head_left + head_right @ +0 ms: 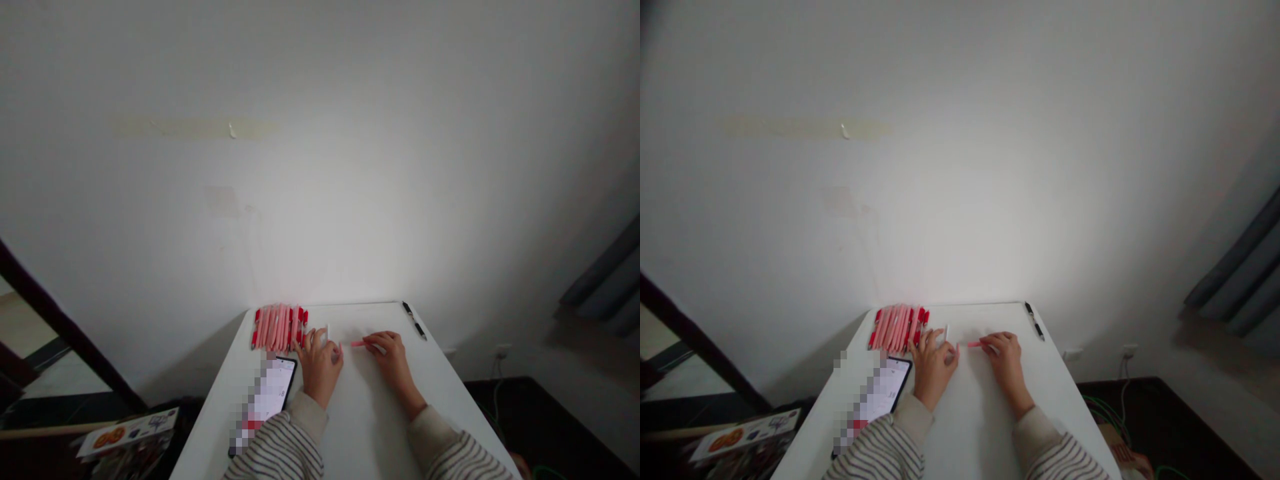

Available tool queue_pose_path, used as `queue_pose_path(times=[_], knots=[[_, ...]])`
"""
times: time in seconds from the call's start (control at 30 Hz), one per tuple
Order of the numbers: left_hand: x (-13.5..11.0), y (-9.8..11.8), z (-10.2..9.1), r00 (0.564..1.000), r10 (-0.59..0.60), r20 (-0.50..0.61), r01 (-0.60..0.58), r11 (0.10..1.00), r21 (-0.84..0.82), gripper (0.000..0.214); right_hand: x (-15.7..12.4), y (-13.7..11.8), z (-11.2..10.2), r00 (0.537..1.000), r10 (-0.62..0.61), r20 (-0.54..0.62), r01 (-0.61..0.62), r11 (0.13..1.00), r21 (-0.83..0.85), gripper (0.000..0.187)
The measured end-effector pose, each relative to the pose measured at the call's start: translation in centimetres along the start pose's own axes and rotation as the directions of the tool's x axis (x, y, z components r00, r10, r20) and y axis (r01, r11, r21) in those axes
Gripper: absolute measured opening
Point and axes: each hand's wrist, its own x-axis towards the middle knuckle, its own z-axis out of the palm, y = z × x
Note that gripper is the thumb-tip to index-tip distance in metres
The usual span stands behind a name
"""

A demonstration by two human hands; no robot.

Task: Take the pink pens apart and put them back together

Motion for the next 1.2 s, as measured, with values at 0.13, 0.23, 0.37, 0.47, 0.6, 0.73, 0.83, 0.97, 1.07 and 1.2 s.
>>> queue_pose_path(times=[0.13,0.23,0.37,0.47,0.6,0.73,0.83,0.97,1.07,1.2], knots=[[-0.1,0.0,0.1,0.999,0.003,0.04,-0.001,0.999,-0.039,0.012,0.0,-0.5,-0.2,1.0,-0.004,0.009,0.004,1.0,0.01,0.022],[-0.2,0.0,0.4,0.998,0.006,0.064,-0.002,0.998,-0.06,0.016,0.0,-0.7,-0.2,1.0,-0.018,0.005,0.018,1.0,0.007,0.021],[-0.2,0.2,1.0,0.996,-0.006,0.088,0.014,0.996,-0.089,0.017,0.0,-0.6,-0.2,0.999,-0.034,0.01,0.034,0.999,-0.001,0.019],[-0.3,0.3,1.3,0.995,-0.02,0.102,0.03,0.995,-0.099,0.017,0.0,-0.4,-0.1,0.999,-0.045,0.021,0.045,0.999,0.004,0.017],[-0.3,0.3,1.5,0.994,-0.023,0.103,0.033,0.995,-0.091,0.013,0.0,-0.3,-0.1,0.998,-0.05,0.047,0.05,0.999,-0.005,0.016],[-0.2,0.3,1.4,0.995,-0.005,0.104,0.016,0.995,-0.101,0.009,0.0,-0.4,-0.1,0.996,-0.054,0.064,0.056,0.998,-0.026,0.016],[-0.2,0.3,1.4,0.994,-0.007,0.107,0.018,0.994,-0.104,0.008,-0.1,-0.5,-0.1,0.996,-0.055,0.077,0.058,0.998,-0.033,0.016],[-0.1,0.3,1.5,0.994,-0.005,0.112,0.017,0.995,-0.102,0.007,-0.1,-0.5,-0.1,0.995,-0.055,0.083,0.059,0.997,-0.044,0.015],[-0.1,0.3,1.5,0.993,-0.002,0.118,0.014,0.995,-0.103,0.007,-0.1,-0.7,0.0,0.995,-0.065,0.081,0.07,0.996,-0.058,0.015],[-0.2,0.3,1.4,0.994,0.0,0.112,0.011,0.996,-0.092,0.007,-0.2,-0.9,-0.1,0.993,-0.088,0.076,0.094,0.992,-0.081,0.016]])
